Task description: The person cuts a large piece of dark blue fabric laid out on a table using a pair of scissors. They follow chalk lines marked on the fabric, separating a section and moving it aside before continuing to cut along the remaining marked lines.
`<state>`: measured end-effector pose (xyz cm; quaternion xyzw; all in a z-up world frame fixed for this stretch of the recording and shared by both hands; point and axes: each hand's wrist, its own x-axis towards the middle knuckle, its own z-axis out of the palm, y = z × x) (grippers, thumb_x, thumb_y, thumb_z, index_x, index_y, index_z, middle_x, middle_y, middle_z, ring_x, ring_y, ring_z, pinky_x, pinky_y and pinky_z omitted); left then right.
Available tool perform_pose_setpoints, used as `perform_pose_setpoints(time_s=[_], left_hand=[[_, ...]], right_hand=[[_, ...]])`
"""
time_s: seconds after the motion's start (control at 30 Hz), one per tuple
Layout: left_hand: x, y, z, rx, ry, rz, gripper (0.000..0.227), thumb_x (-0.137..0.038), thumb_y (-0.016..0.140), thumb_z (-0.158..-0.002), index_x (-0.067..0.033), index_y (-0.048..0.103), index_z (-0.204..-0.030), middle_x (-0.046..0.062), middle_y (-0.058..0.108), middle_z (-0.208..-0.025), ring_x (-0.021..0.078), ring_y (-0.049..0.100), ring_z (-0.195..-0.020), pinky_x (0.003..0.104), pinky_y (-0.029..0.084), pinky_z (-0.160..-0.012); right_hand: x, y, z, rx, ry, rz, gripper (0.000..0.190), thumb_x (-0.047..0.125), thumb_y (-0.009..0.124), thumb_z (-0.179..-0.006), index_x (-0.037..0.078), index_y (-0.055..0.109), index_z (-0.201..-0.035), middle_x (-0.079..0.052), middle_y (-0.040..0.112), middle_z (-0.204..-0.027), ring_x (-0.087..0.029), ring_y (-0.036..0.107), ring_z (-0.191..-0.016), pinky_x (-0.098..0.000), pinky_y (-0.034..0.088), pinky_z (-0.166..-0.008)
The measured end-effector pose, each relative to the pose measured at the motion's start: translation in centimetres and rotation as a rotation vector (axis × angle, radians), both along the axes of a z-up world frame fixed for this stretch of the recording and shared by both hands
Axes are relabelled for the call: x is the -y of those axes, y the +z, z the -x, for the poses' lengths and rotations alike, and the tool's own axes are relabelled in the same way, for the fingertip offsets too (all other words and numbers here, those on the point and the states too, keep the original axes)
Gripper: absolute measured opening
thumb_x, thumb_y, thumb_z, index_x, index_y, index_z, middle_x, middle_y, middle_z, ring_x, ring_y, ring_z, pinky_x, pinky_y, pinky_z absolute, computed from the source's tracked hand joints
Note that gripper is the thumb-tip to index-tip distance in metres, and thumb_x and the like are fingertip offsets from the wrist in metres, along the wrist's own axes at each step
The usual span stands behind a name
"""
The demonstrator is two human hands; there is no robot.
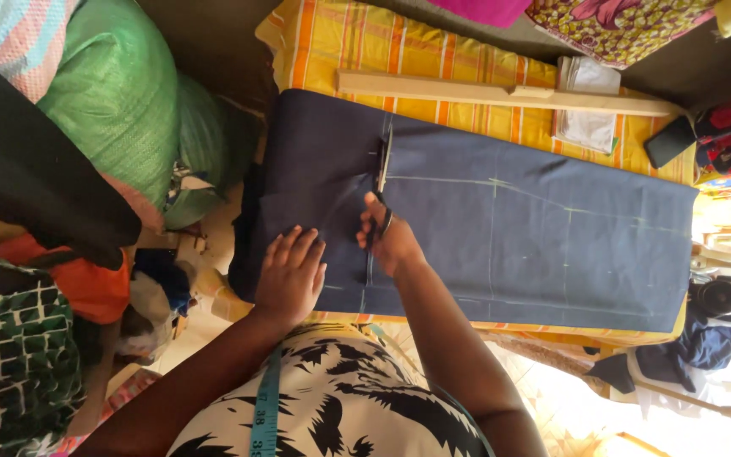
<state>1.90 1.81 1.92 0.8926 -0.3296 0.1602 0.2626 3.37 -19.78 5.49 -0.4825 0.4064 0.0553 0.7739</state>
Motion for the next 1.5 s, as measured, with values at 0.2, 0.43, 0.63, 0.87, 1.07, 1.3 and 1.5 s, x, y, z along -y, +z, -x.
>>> perform_pose_setpoints(time_s=[0.2,0.43,0.63,0.87,1.07,1.3,1.5], left_hand=[[0.1,0.5,-0.1,0.109,-0.037,0.018,0.038,-0.027,0.056,-0.099,-0.0091,0.064,-0.131,0.010,0.063,-0.138,0.0336,0.058,-0.131,0.053,0.041,-0.113],[0.0,0.7,-0.2,0.123,-0.043,-0.011,0.035,-0.027,0.056,-0.098,-0.0107,0.067,-0.127,0.009,0.063,-0.138,0.0329,0.059,-0.131,0.053,0.043,-0.112],[0.0,1.1,-0.3,0.116,-0.050,0.026,0.032,-0.025,0.057,-0.098,-0.0107,0.068,-0.123,0.010,0.064,-0.136,0.0338,0.060,-0.129,0.054,0.044,-0.110],[0.0,1.3,-0.4,0.099,-0.051,0.008,0.030,-0.024,0.058,-0.096,-0.0106,0.069,-0.121,0.010,0.064,-0.135,0.0335,0.060,-0.129,0.054,0.044,-0.110],[0.0,1.0,-0.3,0.108,-0.045,0.029,0.031,-0.024,0.057,-0.097,-0.0115,0.069,-0.122,0.010,0.064,-0.136,0.0335,0.059,-0.131,0.054,0.043,-0.111],[0.3,1.3,-0.8,0.070,0.090,0.020,0.040,-0.028,0.062,-0.093,-0.0069,0.067,-0.127,0.018,0.056,-0.148,0.0426,0.051,-0.138,0.060,0.039,-0.111],[-1.9,0.7,-3.9,-0.264,0.107,0.219,0.057,-0.013,0.074,-0.084,0.0028,0.060,-0.137,0.036,0.050,-0.145,0.0601,0.053,-0.125,0.067,0.043,-0.102]], right_hand=[[1.2,0.6,-2.5,-0.012,0.019,0.029,0.053,0.057,0.080,-0.084,0.007,0.062,-0.079,-0.003,0.052,-0.061,-0.020,0.060,-0.053,-0.0270,0.053,-0.050],[1.9,-0.5,-3.4,-0.031,0.023,0.088,0.054,0.056,0.082,-0.083,0.006,0.061,-0.081,-0.003,0.051,-0.059,-0.019,0.057,-0.048,-0.0279,0.052,-0.046],[3.2,-4.5,-3.7,-0.011,0.040,0.133,0.043,0.039,0.085,-0.087,0.004,0.060,-0.079,-0.003,0.047,-0.058,-0.016,0.054,-0.043,-0.0257,0.051,-0.040],[2.4,-1.1,-4.1,-0.026,0.007,0.122,0.044,0.042,0.083,-0.087,0.004,0.060,-0.081,-0.003,0.048,-0.059,-0.017,0.055,-0.043,-0.0259,0.051,-0.040],[3.2,-2.3,-4.4,0.013,0.049,0.167,0.046,0.043,0.084,-0.086,0.004,0.060,-0.080,-0.003,0.047,-0.057,-0.015,0.054,-0.042,-0.0256,0.051,-0.039],[3.7,-0.3,-1.4,0.063,0.080,-0.009,0.043,0.045,0.079,-0.090,0.005,0.064,-0.085,-0.003,0.051,-0.059,-0.016,0.058,-0.043,-0.0240,0.052,-0.042],[3.3,-2.4,11.6,0.165,0.107,-0.188,0.045,0.048,0.069,-0.096,0.003,0.066,-0.093,-0.007,0.057,-0.065,-0.021,0.067,-0.053,-0.0275,0.055,-0.051]])
